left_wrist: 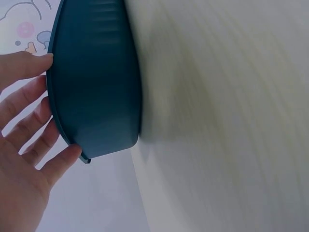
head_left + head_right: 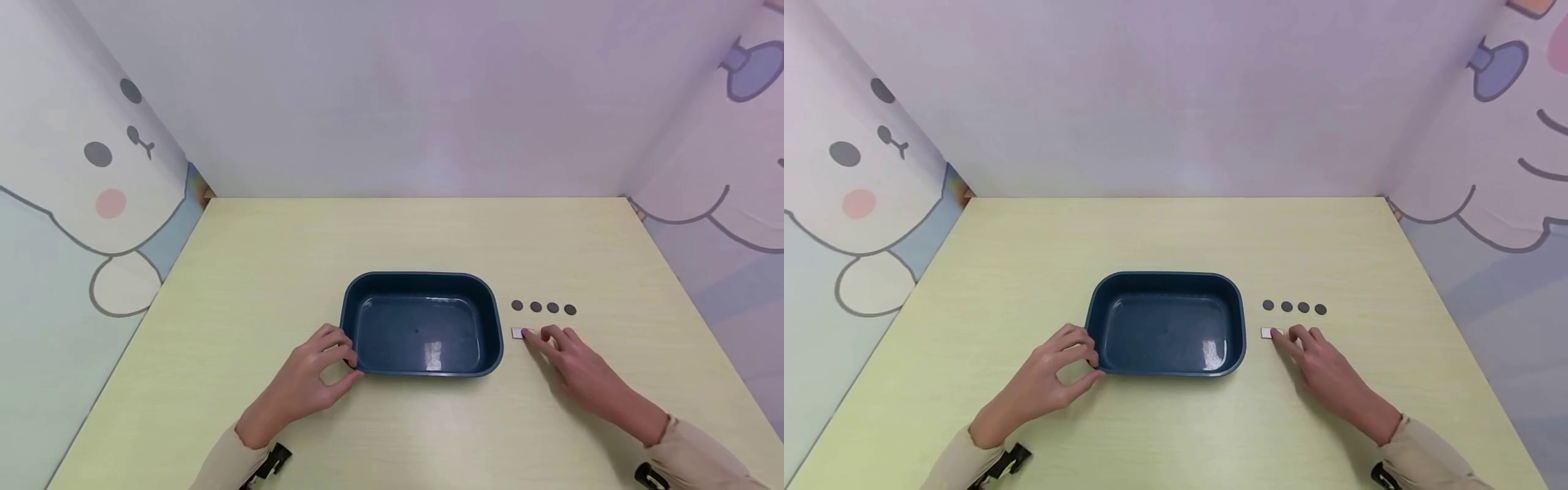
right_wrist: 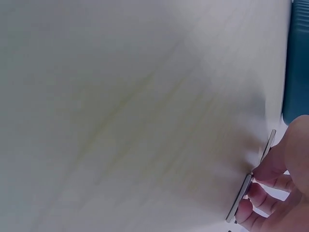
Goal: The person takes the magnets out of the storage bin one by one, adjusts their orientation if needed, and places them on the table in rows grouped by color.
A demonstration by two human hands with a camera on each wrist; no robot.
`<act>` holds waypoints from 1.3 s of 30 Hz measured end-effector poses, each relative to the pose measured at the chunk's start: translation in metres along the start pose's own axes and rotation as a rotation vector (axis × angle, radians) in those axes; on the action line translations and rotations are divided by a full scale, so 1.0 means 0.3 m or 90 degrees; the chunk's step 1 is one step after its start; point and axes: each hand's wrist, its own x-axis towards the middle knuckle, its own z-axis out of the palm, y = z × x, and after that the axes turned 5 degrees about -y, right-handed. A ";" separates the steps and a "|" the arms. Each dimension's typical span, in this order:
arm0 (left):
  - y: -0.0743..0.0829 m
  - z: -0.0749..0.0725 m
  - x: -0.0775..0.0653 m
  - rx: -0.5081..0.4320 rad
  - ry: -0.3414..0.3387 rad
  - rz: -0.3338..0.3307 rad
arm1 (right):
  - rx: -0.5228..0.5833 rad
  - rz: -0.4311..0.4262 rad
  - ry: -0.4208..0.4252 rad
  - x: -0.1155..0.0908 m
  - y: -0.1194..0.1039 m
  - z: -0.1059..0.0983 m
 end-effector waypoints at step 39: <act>0.001 -0.001 0.000 0.001 0.001 0.004 | 0.133 0.130 0.115 -0.048 0.091 -0.056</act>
